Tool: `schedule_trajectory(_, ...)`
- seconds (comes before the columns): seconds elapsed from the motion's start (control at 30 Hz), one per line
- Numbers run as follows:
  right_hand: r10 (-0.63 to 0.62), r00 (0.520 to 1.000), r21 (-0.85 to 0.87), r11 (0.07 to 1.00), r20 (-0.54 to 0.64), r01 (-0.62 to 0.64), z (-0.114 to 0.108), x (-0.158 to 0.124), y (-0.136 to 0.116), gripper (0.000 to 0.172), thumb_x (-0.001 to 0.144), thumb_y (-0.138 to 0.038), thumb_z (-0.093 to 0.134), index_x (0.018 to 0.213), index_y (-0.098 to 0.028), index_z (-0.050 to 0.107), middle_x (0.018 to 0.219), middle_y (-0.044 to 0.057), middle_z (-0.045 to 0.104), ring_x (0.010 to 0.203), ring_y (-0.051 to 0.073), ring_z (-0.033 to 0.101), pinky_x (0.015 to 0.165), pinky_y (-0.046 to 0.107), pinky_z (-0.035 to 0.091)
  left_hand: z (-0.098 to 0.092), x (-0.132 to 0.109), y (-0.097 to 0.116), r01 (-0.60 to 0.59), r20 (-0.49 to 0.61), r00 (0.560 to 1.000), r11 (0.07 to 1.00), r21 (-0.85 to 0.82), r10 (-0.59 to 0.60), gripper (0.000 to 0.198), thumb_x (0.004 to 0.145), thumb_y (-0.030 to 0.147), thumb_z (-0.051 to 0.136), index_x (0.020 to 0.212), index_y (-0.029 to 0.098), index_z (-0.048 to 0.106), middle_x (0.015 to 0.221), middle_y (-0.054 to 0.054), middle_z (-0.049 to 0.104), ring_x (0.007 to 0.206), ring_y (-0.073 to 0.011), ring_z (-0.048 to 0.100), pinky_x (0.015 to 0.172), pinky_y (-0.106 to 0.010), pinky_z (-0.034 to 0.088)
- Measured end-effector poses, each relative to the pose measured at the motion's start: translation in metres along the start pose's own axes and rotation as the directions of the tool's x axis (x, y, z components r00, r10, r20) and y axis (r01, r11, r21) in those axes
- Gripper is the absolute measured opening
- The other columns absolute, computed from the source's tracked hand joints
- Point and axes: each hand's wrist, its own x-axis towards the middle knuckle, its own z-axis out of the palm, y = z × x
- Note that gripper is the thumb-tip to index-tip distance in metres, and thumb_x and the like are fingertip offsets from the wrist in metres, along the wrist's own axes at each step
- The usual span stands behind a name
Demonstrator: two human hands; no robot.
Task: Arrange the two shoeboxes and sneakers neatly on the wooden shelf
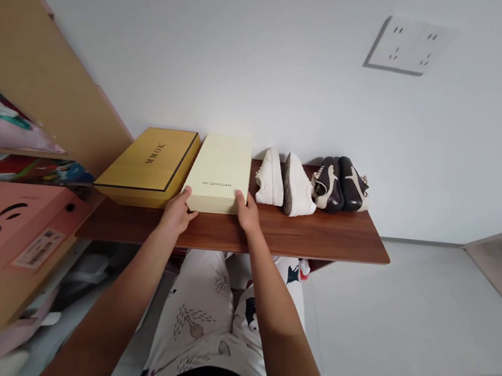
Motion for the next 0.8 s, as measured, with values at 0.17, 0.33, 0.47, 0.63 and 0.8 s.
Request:
schedule_trajectory(0.17, -0.013, 1.0, 0.002, 1.0, 0.008, 0.012, 0.002, -0.001, -0.002, 0.064, 0.089, -0.069, 0.049, 0.125, -0.02, 0.067, 0.128, 0.008, 0.07, 0.124, 0.026, 0.061, 0.113, 0.039, 0.039, 0.002, 0.002, 0.0, -0.008, 0.008, 1.0, 1.0, 0.002, 0.008, 0.03, 0.088, 0.049, 0.067, 0.107, 0.026, 0.067, 0.145, -0.009, 0.056, 0.137, -0.0267, 0.049, 0.113, -0.06, 0.032)
schedule_trajectory(0.33, -0.049, 0.998, 0.0, 0.999, -0.047, 0.049, -0.017, -0.022, 0.0, 0.066, 0.087, -0.069, 0.054, 0.127, -0.019, 0.066, 0.134, 0.011, 0.066, 0.128, 0.026, 0.058, 0.112, 0.04, 0.042, -0.001, -0.014, -0.017, -0.094, -0.055, 0.994, 0.994, 0.049, 0.096, 0.031, 0.094, 0.05, 0.058, 0.114, 0.028, 0.065, 0.141, -0.007, 0.059, 0.137, -0.021, 0.049, 0.115, -0.045, 0.036)
schedule_trajectory(0.47, -0.124, 0.946, -0.024, 0.992, -0.299, 0.122, -0.075, -0.045, 0.008, 0.06, 0.087, -0.064, 0.056, 0.122, -0.016, 0.066, 0.126, 0.014, 0.069, 0.118, 0.025, 0.063, 0.107, 0.04, 0.047, -0.008, -0.047, -0.056, -0.226, -0.125, 0.961, 0.962, 0.156, 0.246, 0.036, 0.095, 0.044, 0.055, 0.128, 0.028, 0.058, 0.143, -0.008, 0.055, 0.138, -0.0202, 0.047, 0.115, -0.037, 0.038)
schedule_trajectory(0.63, -0.109, 0.827, -0.116, 0.992, -0.551, 0.054, -0.16, -0.043, 0.014, 0.059, 0.085, -0.058, 0.06, 0.124, -0.013, 0.061, 0.129, 0.019, 0.064, 0.117, 0.026, 0.062, 0.103, 0.041, 0.049, 0.024, -0.087, -0.091, -0.377, 0.132, 0.926, 0.868, 0.324, 0.353, 0.038, 0.092, 0.043, 0.061, 0.125, 0.023, 0.061, 0.134, -0.012, 0.059, 0.128, -0.0241, 0.055, 0.115, -0.039, 0.038)
schedule_trajectory(0.8, -0.051, 0.909, -0.084, 0.996, -0.414, 0.017, -0.19, -0.02, 0.02, 0.067, 0.076, -0.054, 0.072, 0.126, -0.012, 0.057, 0.132, 0.02, 0.063, 0.118, 0.027, 0.063, 0.102, 0.044, 0.05, 0.1, -0.086, -0.09, -0.356, 0.382, 0.893, 0.89, 0.283, 0.236, 0.052, 0.083, 0.031, 0.073, 0.132, 0.022, 0.058, 0.145, -0.015, 0.05, 0.132, -0.0274, 0.052, 0.11, -0.041, 0.044)
